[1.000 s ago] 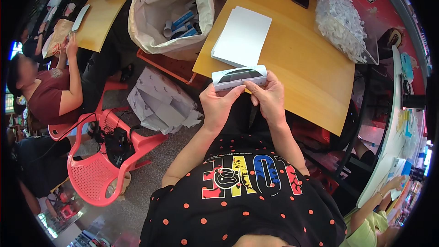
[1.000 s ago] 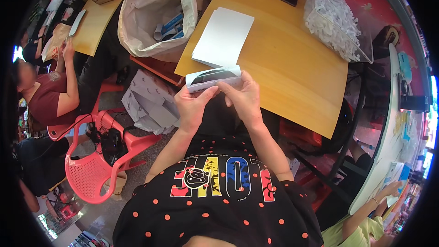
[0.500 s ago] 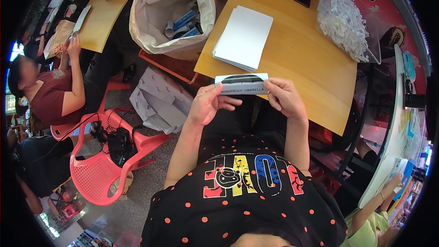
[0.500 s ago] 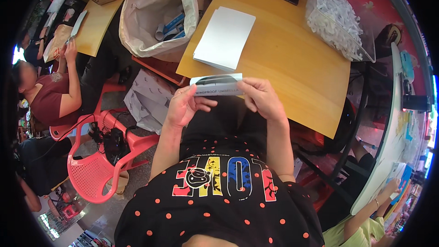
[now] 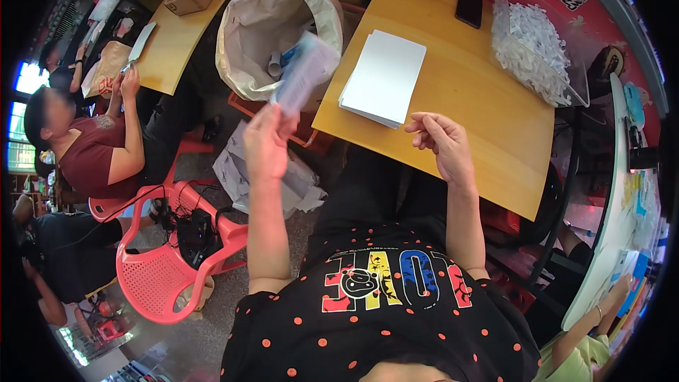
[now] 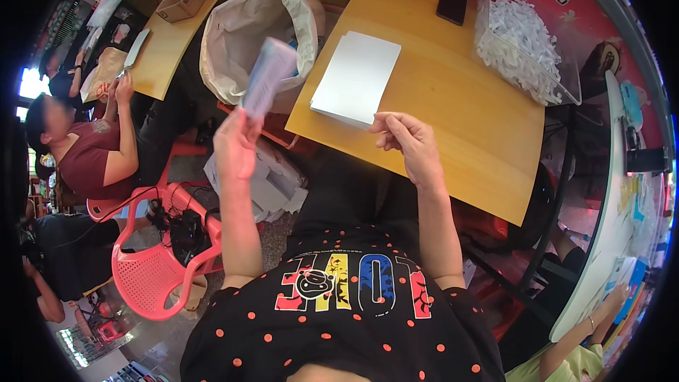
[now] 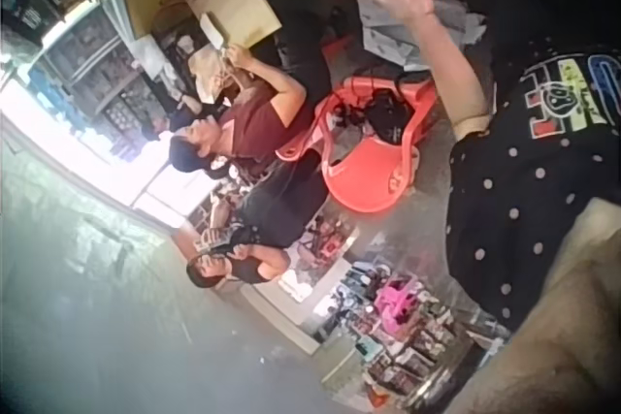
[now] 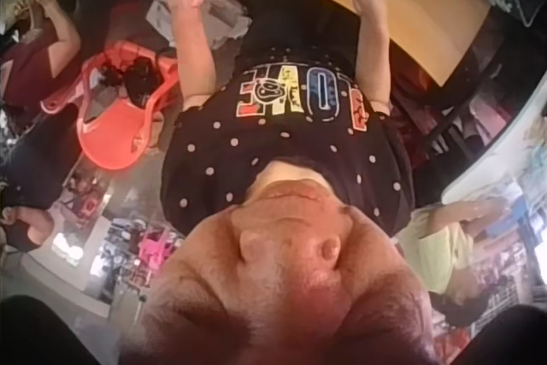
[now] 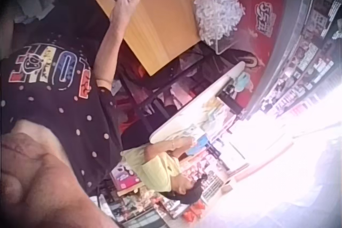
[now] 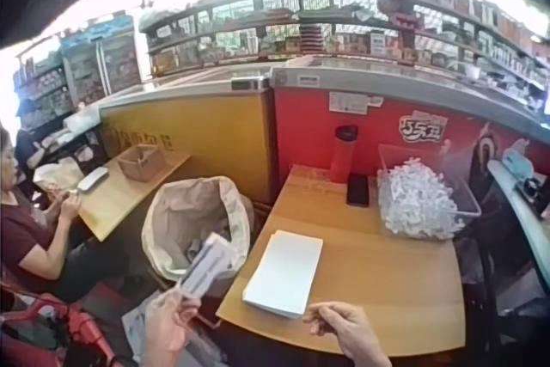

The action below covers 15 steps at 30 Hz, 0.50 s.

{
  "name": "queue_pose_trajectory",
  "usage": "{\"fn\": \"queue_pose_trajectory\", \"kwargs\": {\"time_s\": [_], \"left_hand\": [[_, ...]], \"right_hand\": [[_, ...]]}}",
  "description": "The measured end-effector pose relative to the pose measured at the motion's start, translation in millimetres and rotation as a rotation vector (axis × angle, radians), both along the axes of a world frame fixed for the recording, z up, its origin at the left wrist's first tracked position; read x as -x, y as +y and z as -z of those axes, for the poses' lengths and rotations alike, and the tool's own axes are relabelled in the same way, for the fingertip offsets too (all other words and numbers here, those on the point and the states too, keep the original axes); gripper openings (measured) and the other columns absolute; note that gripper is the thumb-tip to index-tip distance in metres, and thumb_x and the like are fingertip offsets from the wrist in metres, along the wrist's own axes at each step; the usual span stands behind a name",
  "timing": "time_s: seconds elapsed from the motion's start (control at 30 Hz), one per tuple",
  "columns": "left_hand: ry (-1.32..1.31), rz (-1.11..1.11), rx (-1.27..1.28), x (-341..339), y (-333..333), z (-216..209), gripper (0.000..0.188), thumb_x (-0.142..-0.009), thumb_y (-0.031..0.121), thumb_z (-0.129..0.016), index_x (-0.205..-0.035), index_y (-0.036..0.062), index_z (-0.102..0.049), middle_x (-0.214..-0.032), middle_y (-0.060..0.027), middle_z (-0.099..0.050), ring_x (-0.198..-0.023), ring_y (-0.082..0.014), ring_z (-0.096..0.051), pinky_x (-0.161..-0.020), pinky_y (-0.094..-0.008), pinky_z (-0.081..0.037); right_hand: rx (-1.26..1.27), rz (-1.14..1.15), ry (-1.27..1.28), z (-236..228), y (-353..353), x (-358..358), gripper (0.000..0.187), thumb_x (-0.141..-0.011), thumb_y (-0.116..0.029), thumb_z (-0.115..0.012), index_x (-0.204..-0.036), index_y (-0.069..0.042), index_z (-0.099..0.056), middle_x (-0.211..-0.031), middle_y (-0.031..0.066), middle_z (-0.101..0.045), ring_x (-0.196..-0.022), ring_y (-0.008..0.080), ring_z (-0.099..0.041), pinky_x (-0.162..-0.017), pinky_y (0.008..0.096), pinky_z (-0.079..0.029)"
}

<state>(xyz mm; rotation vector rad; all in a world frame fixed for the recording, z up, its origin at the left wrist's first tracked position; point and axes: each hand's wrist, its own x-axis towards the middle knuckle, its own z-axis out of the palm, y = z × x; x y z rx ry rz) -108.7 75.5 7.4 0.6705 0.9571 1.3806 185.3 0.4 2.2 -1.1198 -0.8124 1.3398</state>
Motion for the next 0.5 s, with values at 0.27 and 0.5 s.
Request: {"fn": "queue_pose_trajectory", "kwargs": {"time_s": [0.27, 0.5], "left_hand": [[0.168, 0.123, 0.019, -4, 8, 10, 0.056, -0.092, 0.017, -0.059, -0.136, -0.0072, -0.034, -0.131, -0.0200, -0.047, -0.105, -0.0270, -0.060, -0.081, -0.0329, -0.054], [0.190, 0.303, 0.197, -5, -31, 46, 0.032, -0.093, 0.014, -0.057, -0.121, -0.0013, -0.055, -0.111, -0.0131, -0.063, -0.096, -0.0189, -0.063, -0.078, -0.0286, -0.053]], "right_hand": [[-0.504, 0.141, -1.427, 10, 31, 18, 0.037, -0.078, -0.017, -0.069, -0.111, -0.002, -0.062, -0.116, 0.0079, -0.061, -0.087, 0.0206, -0.058, -0.077, 0.0313, -0.045], [-0.545, -0.036, -1.533, 17, 32, 13, 0.023, -0.081, -0.012, -0.066, -0.101, -0.001, -0.065, -0.111, 0.0080, -0.065, -0.087, 0.0224, -0.059, -0.079, 0.0341, -0.044]]}}
